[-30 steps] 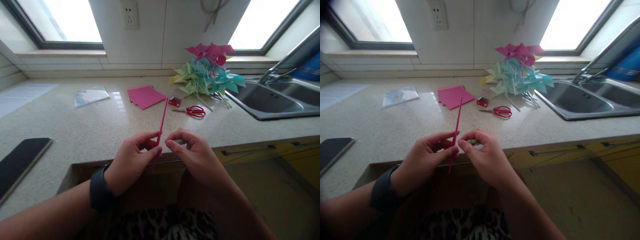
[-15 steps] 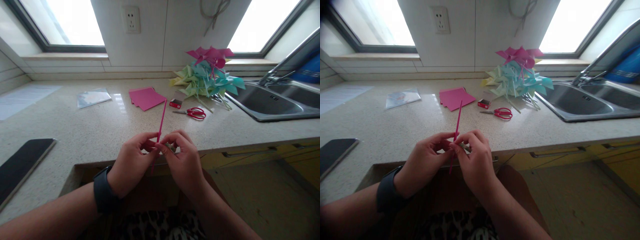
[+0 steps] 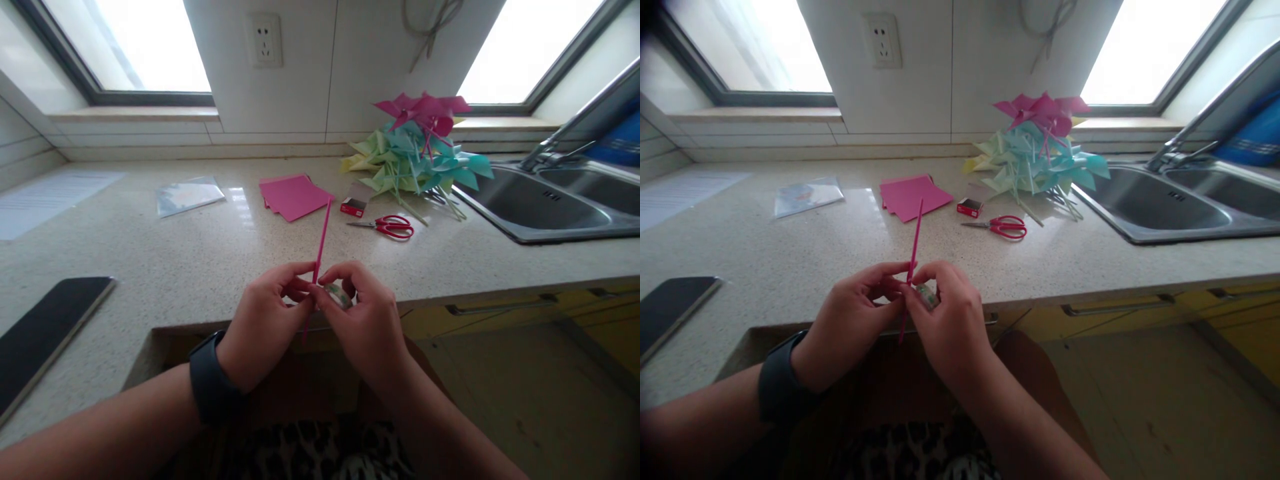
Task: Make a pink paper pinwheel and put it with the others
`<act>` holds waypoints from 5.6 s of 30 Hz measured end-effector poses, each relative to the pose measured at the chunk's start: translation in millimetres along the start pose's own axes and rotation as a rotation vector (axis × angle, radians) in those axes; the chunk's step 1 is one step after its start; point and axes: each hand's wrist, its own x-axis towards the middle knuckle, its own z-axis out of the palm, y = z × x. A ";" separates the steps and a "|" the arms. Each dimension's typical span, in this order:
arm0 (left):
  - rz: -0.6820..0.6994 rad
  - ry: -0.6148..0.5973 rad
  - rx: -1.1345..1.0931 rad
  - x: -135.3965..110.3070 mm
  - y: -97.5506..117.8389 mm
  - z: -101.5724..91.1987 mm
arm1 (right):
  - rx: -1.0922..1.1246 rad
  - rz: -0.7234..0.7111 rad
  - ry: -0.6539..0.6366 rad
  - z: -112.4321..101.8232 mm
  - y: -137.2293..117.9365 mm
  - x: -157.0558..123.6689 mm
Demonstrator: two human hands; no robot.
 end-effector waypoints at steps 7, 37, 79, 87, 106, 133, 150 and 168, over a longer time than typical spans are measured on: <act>0.012 0.010 -0.006 -0.3 1.5 1.6 | 0.172 0.172 -0.066 0.8 0.0 3.1; -0.360 -0.248 -0.665 4.9 7.2 -0.6 | 0.258 0.197 -0.231 -29.3 12.6 15.6; -0.448 -0.171 -0.713 7.4 12.0 -1.5 | -0.122 -0.528 -0.246 -44.3 22.5 13.0; -0.449 -0.178 -0.725 6.8 9.5 -1.5 | -0.163 -0.600 -0.234 -39.2 26.8 13.6; -0.393 -0.139 -0.729 4.6 8.4 3.3 | -0.347 -0.639 -0.204 -37.1 18.7 9.6; -0.394 -0.180 -0.750 0.4 9.6 1.8 | -0.159 -0.272 -0.324 -36.5 12.3 11.3; -0.313 -0.212 -0.688 -1.6 8.0 5.4 | 0.147 -0.068 -0.317 -35.1 10.8 20.2; -0.229 -0.258 -0.695 -4.3 3.2 10.0 | 0.205 -0.036 -0.375 -33.9 11.9 24.3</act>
